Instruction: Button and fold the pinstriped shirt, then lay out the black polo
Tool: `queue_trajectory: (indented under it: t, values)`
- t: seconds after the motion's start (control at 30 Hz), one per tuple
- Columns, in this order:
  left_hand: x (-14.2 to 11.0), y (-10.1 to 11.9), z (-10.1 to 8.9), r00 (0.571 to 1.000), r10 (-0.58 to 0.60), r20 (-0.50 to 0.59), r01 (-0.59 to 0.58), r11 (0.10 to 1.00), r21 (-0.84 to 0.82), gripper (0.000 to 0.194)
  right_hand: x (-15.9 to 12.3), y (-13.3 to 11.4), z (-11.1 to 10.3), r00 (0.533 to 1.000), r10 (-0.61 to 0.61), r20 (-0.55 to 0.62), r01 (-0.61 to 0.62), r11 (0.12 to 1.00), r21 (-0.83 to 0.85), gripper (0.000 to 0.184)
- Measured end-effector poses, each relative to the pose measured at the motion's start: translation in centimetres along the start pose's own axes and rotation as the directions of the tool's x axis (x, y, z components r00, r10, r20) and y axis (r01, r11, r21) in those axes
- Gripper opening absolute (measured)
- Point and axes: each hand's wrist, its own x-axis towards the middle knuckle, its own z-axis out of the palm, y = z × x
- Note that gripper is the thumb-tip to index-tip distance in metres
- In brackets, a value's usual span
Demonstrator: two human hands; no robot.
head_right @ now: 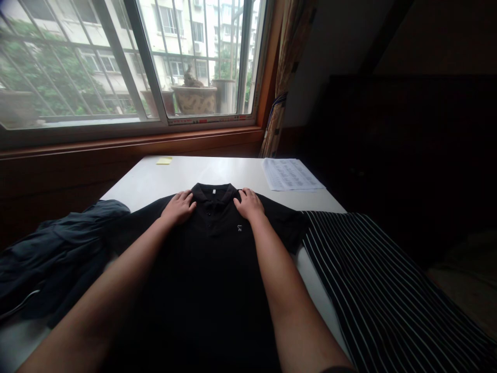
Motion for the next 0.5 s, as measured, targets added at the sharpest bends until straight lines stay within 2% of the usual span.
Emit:
queue_trajectory:
  t: [0.17, 0.3, 0.4, 0.5]
  values:
    - [-0.3, 0.2, -0.3, 0.999, 0.000, -0.043, -0.001, 1.000, -0.030, 0.057, -0.2, -0.2, -0.2, 1.000, 0.010, 0.019, -0.010, 1.000, 0.002, 0.057]
    - [-2.6, 1.5, -1.3, 0.996, 0.002, -0.094, -0.008, 0.998, -0.060, 0.052, -1.0, -0.6, -0.8, 0.999, 0.000, 0.053, 0.000, 1.000, 0.002, 0.058]
    - [-4.8, 3.4, -1.6, 0.991, 0.089, -0.098, -0.098, 0.992, -0.084, 0.050, -1.8, -0.9, -1.3, 0.996, -0.011, 0.092, 0.011, 1.000, 0.002, 0.060]
    - [-5.8, 5.1, -1.4, 0.979, 0.197, -0.054, -0.201, 0.974, -0.106, 0.049, -2.7, -1.5, -1.5, 0.992, -0.005, 0.129, 0.006, 1.000, -0.002, 0.065]
